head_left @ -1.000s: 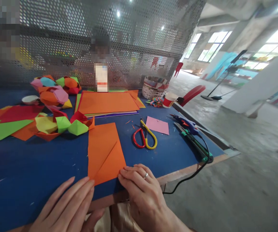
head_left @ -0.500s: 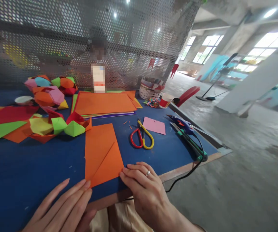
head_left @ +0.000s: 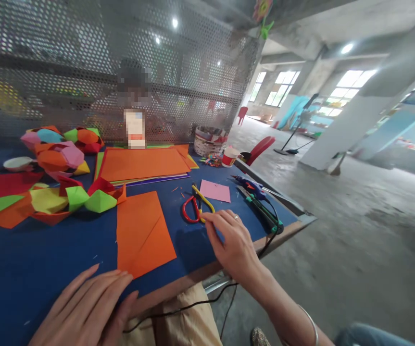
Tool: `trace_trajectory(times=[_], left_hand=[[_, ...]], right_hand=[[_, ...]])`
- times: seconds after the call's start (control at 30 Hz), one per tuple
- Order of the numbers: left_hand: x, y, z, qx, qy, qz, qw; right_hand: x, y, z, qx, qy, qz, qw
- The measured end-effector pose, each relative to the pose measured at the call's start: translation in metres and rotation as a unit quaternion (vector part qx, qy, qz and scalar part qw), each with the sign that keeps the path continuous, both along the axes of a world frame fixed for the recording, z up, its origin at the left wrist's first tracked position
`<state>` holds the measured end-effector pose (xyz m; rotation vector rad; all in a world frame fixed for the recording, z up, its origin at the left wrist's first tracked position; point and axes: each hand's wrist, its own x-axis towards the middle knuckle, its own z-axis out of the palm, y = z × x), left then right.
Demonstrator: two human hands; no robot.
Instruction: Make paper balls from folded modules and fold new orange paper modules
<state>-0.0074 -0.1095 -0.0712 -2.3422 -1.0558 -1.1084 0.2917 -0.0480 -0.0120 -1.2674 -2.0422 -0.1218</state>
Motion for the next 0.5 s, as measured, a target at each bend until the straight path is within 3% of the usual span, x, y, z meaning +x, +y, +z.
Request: trace_trajectory(times=[0.17,0.3,0.4,0.5], left_hand=[[-0.001,0.004,-0.005,-0.004,0.017,0.031,0.999],[0.005,0.009,0.001,-0.039,0.022,0.044,0.998],[0.016,0.013,0.012,-0.058,0.031,0.047,0.997],[0.032,0.017,0.025,-0.068,0.023,0.034,0.997]], right_hand=[[0.049,0.012,0.0,0.015,-0.016,-0.107,0.994],[0.09,0.019,-0.009,0.009,-0.03,-0.172,0.985],[0.101,0.019,-0.015,-0.001,-0.025,-0.169,0.985],[0.085,0.014,-0.017,-0.027,-0.006,-0.123,0.992]])
